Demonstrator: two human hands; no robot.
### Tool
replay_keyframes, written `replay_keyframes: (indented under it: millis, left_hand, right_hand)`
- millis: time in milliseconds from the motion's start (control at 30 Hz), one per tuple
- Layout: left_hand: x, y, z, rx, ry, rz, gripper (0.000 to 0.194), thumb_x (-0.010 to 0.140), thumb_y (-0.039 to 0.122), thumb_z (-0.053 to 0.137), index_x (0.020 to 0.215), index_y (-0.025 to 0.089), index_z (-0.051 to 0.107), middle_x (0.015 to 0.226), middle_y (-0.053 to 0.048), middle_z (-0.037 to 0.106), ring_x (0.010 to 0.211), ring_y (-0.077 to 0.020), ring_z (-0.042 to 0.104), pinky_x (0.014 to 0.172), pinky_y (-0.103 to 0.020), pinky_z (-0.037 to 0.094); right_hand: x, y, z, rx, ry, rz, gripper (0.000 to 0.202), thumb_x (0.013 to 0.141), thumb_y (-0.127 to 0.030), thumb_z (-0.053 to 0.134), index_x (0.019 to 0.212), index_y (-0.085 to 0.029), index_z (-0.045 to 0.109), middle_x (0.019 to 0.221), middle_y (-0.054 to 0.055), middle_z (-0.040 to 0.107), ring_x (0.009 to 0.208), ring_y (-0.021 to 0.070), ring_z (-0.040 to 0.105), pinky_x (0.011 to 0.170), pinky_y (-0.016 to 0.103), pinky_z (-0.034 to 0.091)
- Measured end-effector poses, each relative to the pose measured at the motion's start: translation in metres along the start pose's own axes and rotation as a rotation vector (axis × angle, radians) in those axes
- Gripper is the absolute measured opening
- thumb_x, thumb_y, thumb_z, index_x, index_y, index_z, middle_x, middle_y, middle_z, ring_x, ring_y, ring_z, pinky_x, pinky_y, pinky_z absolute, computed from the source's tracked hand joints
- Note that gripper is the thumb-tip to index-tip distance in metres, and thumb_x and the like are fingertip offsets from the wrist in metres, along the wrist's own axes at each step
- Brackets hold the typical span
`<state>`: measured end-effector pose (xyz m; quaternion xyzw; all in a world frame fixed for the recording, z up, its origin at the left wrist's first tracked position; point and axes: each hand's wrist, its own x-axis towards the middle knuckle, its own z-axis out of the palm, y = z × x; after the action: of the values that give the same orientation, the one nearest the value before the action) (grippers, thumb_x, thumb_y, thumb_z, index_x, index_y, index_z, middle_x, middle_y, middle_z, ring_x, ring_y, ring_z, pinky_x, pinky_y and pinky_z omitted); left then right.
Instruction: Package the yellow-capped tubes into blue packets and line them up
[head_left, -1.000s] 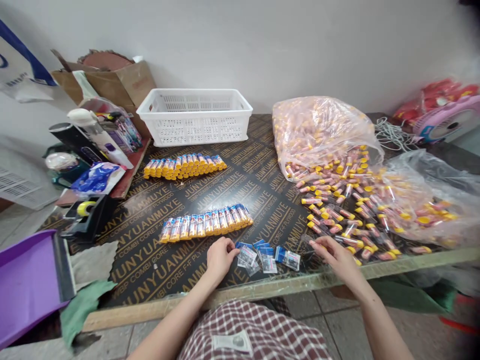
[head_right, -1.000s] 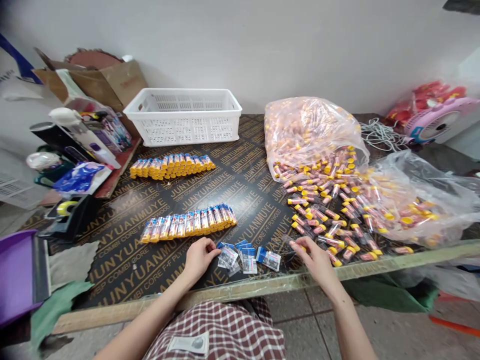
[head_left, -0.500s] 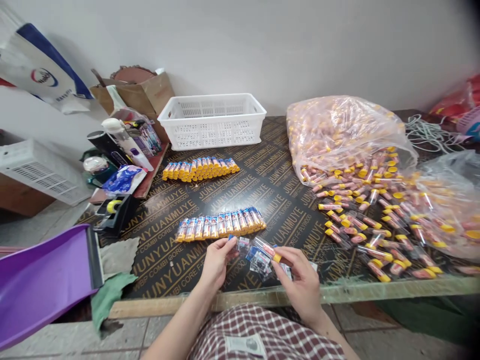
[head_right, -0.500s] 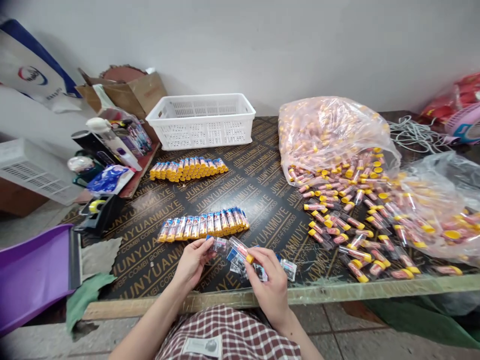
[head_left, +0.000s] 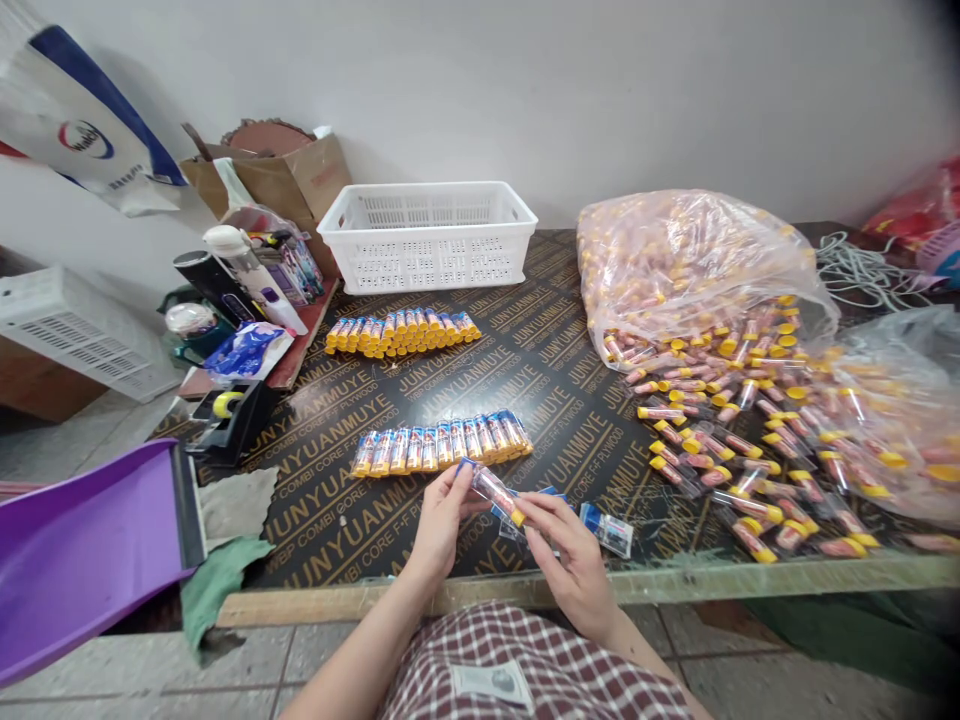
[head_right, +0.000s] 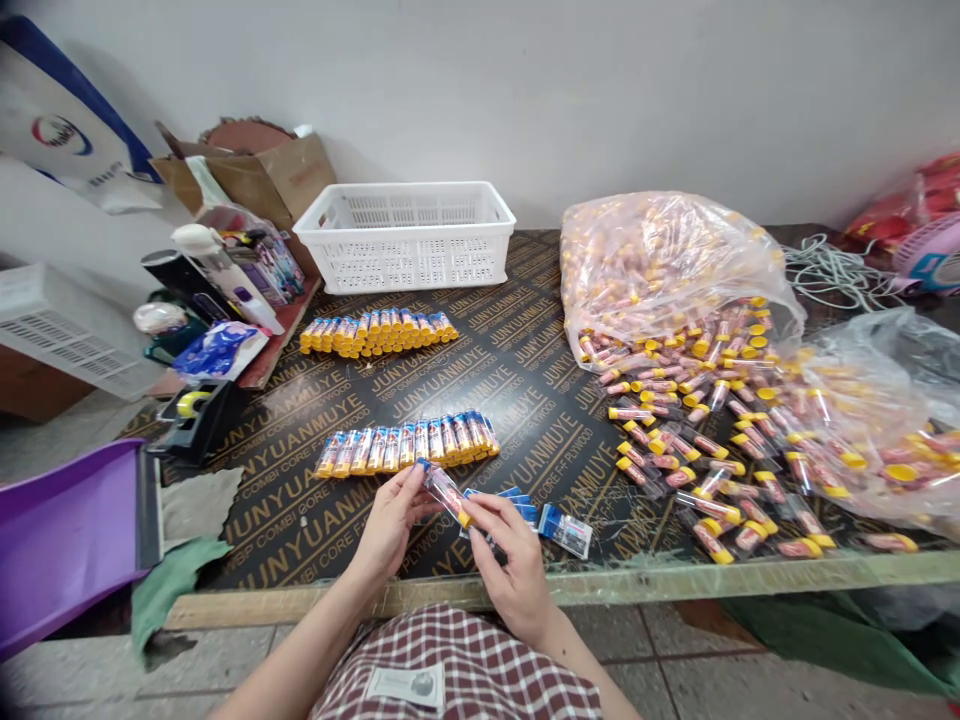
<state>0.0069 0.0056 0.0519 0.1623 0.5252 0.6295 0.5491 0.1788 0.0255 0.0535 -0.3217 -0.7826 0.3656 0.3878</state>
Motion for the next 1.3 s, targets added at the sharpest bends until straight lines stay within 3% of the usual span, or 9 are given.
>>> replay_keyframes:
  millis: [133, 200, 300, 400, 467, 1000, 1133, 1233, 1300]
  left_hand:
    - [-0.009, 0.007, 0.008, -0.065, -0.155, -0.096, 0.037, 0.068, 0.034, 0.075, 0.099, 0.015, 0.065, 0.079, -0.004, 0.069, 0.067, -0.0126, 0.062, 0.066, -0.025, 0.051]
    - [-0.012, 0.009, 0.009, -0.022, -0.234, -0.146, 0.036, 0.067, 0.032, 0.075, 0.096, 0.013, 0.067, 0.078, -0.005, 0.069, 0.066, -0.0128, 0.062, 0.064, -0.025, 0.051]
    - [-0.017, 0.01, 0.01, 0.06, -0.346, -0.211, 0.032, 0.067, 0.033, 0.075, 0.088, 0.009, 0.07, 0.078, -0.008, 0.069, 0.064, -0.013, 0.062, 0.061, -0.023, 0.049]
    - [-0.019, 0.008, 0.012, 0.081, -0.379, -0.237, 0.031, 0.068, 0.034, 0.074, 0.087, 0.009, 0.071, 0.076, -0.008, 0.069, 0.062, -0.0126, 0.061, 0.058, -0.022, 0.048]
    - [-0.02, 0.007, 0.013, 0.084, -0.384, -0.242, 0.033, 0.067, 0.035, 0.075, 0.088, 0.009, 0.071, 0.076, -0.008, 0.068, 0.062, -0.0126, 0.06, 0.057, -0.022, 0.048]
    - [-0.024, 0.007, 0.016, 0.086, -0.344, -0.232, 0.034, 0.062, 0.037, 0.078, 0.08, 0.01, 0.069, 0.07, -0.006, 0.065, 0.057, -0.0115, 0.058, 0.054, -0.023, 0.047]
    - [-0.023, 0.011, 0.014, 0.091, -0.3, -0.216, 0.034, 0.061, 0.038, 0.078, 0.08, 0.01, 0.068, 0.069, -0.006, 0.066, 0.056, -0.0116, 0.058, 0.054, -0.023, 0.048]
    - [-0.011, 0.029, -0.003, 0.194, -0.179, -0.094, 0.032, 0.06, 0.04, 0.077, 0.07, 0.011, 0.067, 0.063, -0.003, 0.065, 0.051, -0.0107, 0.056, 0.052, -0.023, 0.047]
    - [0.002, 0.048, -0.025, 0.337, -0.024, 0.064, 0.031, 0.058, 0.041, 0.077, 0.064, 0.013, 0.064, 0.057, -0.001, 0.063, 0.047, -0.0098, 0.053, 0.05, -0.022, 0.045]
  right_hand:
    - [0.003, 0.007, 0.002, -0.02, -0.016, -0.048, 0.053, 0.081, -0.007, 0.049, 0.127, -0.033, 0.05, 0.109, 0.006, 0.054, 0.102, 0.0213, 0.057, 0.088, 0.039, 0.05]
    - [0.007, 0.009, 0.0, -0.044, -0.015, -0.058, 0.068, 0.073, -0.006, 0.053, 0.135, -0.032, 0.04, 0.126, 0.008, 0.045, 0.117, 0.0261, 0.047, 0.097, 0.046, 0.045]
    - [0.014, 0.01, -0.004, 0.042, -0.132, -0.052, 0.085, 0.062, -0.005, 0.053, 0.14, -0.028, 0.028, 0.146, 0.009, 0.025, 0.131, 0.0309, 0.033, 0.105, 0.052, 0.036]
    - [0.016, 0.011, -0.006, 0.187, -0.258, -0.041, 0.09, 0.059, -0.003, 0.05, 0.142, -0.027, 0.023, 0.144, 0.009, 0.032, 0.127, 0.0276, 0.041, 0.105, 0.047, 0.038]
    - [0.016, 0.011, -0.005, 0.242, -0.263, -0.031, 0.089, 0.059, -0.003, 0.049, 0.141, -0.027, 0.023, 0.138, 0.009, 0.04, 0.124, 0.0257, 0.046, 0.103, 0.043, 0.042]
    - [0.013, 0.007, 0.003, 0.306, -0.153, -0.031, 0.087, 0.059, -0.005, 0.05, 0.14, -0.026, 0.025, 0.137, 0.01, 0.043, 0.121, 0.026, 0.049, 0.102, 0.043, 0.043]
    - [0.022, 0.003, 0.005, 0.312, -0.212, -0.051, 0.085, 0.066, -0.014, 0.058, 0.141, -0.026, 0.02, 0.14, 0.01, 0.04, 0.123, 0.0247, 0.047, 0.102, 0.042, 0.042]
    - [0.041, 0.026, -0.018, 0.124, -0.233, -0.056, 0.09, 0.069, -0.037, 0.068, 0.143, -0.024, 0.019, 0.146, 0.011, 0.03, 0.128, 0.0277, 0.04, 0.106, 0.046, 0.035]
    - [0.056, 0.061, -0.051, -0.19, -0.041, 0.044, 0.079, 0.076, -0.045, 0.062, 0.142, -0.024, 0.023, 0.146, 0.011, 0.031, 0.132, 0.0291, 0.032, 0.107, 0.05, 0.029]
